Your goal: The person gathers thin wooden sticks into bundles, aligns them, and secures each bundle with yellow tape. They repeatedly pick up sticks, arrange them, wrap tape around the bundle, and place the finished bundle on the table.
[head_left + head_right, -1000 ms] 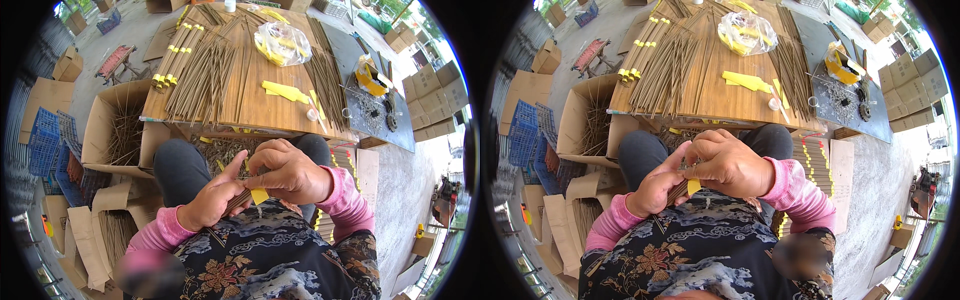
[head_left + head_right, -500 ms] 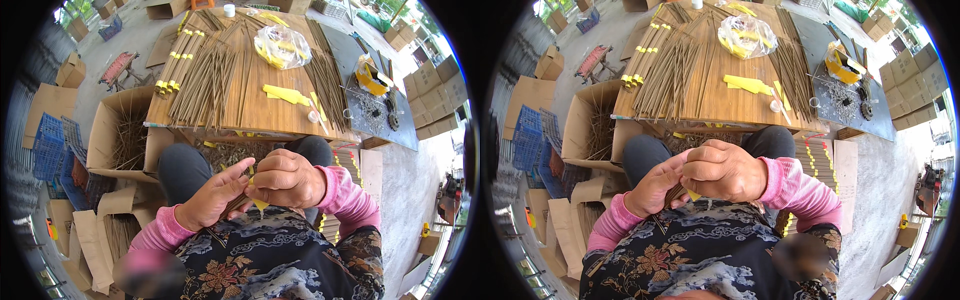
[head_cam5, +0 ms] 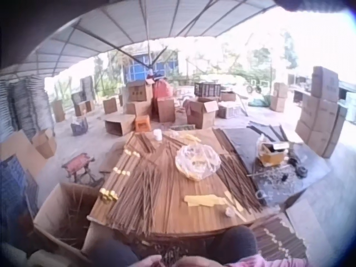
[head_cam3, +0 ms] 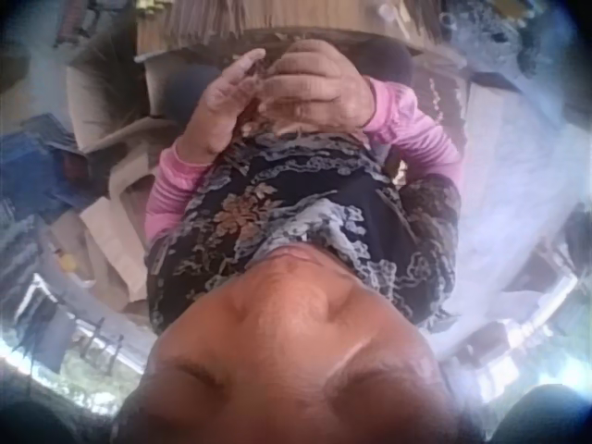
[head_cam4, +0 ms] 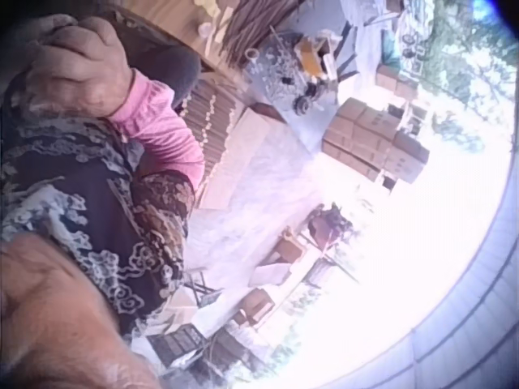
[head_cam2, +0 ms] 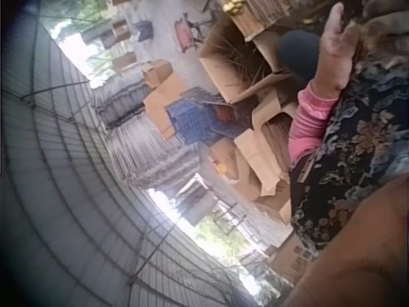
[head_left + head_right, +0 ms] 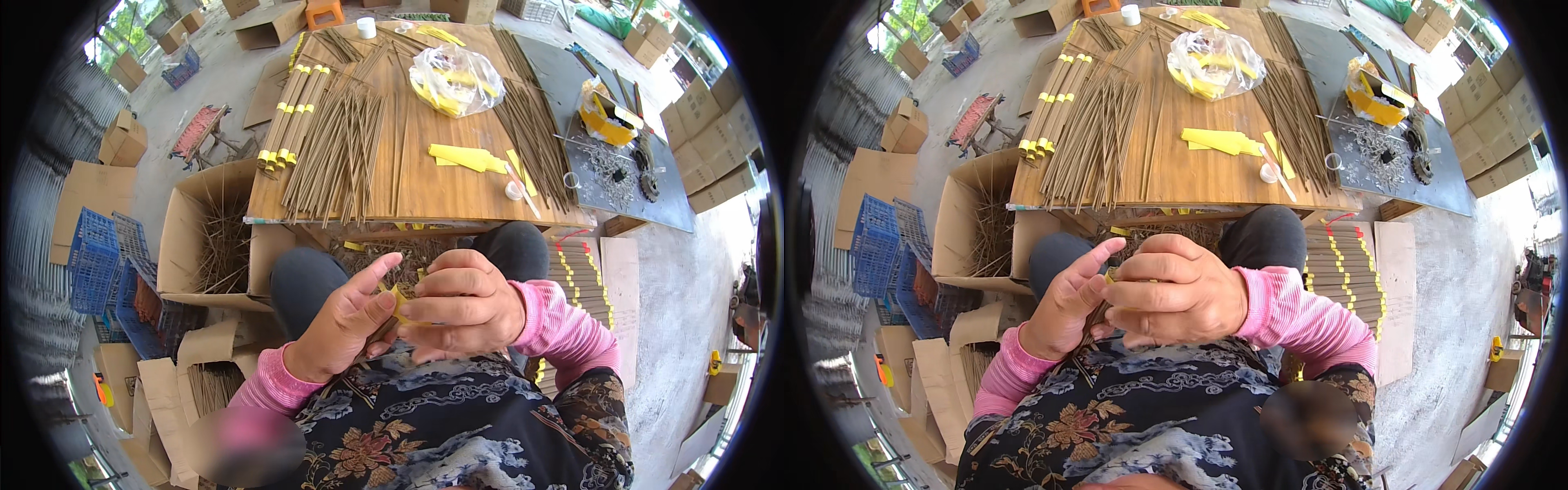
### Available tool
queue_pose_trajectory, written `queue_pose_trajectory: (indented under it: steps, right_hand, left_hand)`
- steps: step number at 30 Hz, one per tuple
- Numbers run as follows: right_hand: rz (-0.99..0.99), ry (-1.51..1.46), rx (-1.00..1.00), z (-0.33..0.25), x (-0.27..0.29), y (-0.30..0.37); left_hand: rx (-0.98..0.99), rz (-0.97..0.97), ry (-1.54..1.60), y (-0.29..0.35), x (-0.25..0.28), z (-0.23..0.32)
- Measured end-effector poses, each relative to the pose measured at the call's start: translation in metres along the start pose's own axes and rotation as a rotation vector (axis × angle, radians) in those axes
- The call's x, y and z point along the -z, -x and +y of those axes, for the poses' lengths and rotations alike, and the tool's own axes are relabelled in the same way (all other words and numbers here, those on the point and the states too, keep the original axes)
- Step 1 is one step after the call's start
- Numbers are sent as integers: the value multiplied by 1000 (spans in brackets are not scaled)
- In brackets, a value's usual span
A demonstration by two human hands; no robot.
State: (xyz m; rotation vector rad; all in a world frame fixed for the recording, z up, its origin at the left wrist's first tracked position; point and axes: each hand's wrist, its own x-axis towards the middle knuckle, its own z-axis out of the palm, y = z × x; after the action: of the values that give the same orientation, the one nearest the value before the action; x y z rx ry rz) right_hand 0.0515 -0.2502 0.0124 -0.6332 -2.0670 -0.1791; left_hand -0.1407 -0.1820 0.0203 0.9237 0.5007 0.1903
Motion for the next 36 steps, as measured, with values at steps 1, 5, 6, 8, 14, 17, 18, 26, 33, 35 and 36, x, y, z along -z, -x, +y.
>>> queue_pose_trajectory:
  steps: [1,5,6,8,14,17,18,26,33,35,36]
  right_hand:
    - [72,-81,-110,-7,2,-1]
    - [203,-417,-788,-20,-5,7]
    - [180,-472,-883,-21,-11,7]
    - [148,-567,-1020,-23,-22,4]
    - [301,-691,-895,-19,-36,5]
    - [340,-663,-761,-14,-37,7]
    - [346,-656,-725,-13,-37,7]
    - [366,-592,-561,-6,-35,13]
    - [262,-717,-629,1,-33,27]
    - [380,-774,-701,0,-38,26]
    - [379,-715,-667,2,-40,30]
  left_hand:
    - [-58,35,-51,2,0,-1]
    - [-309,140,-284,4,2,-7]
    - [-368,149,-303,4,-1,-7]
    - [-386,194,-378,4,-5,-9]
    - [-445,198,-403,3,-8,-12]
    - [-446,136,-332,3,-9,-11]
    - [-443,117,-328,3,-9,-11]
    - [-336,-39,-231,1,-5,-10]
    - [-268,-211,-122,-5,-4,-9]
    - [-255,-245,-111,-8,-4,-9]
    - [-244,-239,-124,-8,-4,-9]
